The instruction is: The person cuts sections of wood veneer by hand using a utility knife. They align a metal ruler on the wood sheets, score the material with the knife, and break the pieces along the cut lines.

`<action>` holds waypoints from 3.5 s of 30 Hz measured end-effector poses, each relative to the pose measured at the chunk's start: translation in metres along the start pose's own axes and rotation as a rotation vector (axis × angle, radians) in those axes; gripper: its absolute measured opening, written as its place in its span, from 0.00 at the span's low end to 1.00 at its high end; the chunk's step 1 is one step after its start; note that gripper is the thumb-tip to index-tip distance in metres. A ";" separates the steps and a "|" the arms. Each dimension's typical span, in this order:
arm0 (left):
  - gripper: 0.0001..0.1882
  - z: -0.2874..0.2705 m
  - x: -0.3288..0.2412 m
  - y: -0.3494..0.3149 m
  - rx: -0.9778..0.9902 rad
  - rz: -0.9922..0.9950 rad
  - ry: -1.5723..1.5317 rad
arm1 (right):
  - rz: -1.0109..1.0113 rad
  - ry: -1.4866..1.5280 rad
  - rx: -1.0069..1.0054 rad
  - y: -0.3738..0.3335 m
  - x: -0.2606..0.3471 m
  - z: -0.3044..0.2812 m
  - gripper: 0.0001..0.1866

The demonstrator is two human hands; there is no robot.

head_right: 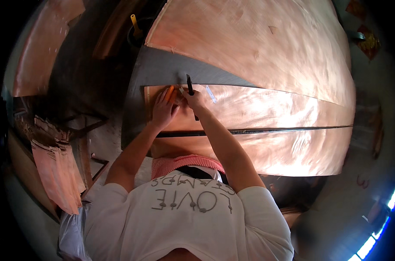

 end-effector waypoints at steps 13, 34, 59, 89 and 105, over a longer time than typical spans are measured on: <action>0.27 0.000 -0.003 0.016 0.109 0.123 -0.007 | 0.122 -0.018 0.072 -0.020 -0.003 -0.023 0.17; 0.19 -0.022 -0.003 -0.009 0.145 -0.039 -0.267 | -0.131 -0.514 0.074 -0.160 -0.090 -0.116 0.15; 0.21 -0.043 0.019 -0.114 0.239 0.314 0.020 | -0.378 -0.734 -0.061 -0.260 -0.134 -0.015 0.13; 0.25 -0.086 0.152 -0.134 1.248 0.075 -0.252 | -0.245 -1.203 -0.091 -0.051 0.006 0.168 0.23; 0.17 -0.093 0.213 -0.051 1.669 -0.159 -0.415 | -0.377 -0.683 -0.445 -0.078 0.107 0.161 0.11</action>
Point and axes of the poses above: each hand's wrist, its own y-axis towards the middle knuckle, its own z-axis out of the palm, x = y × z, the point moved 4 cm from there along y, towards the middle knuckle, and after that the axes turned 7 degrees about -z, right-handed, at the moved point
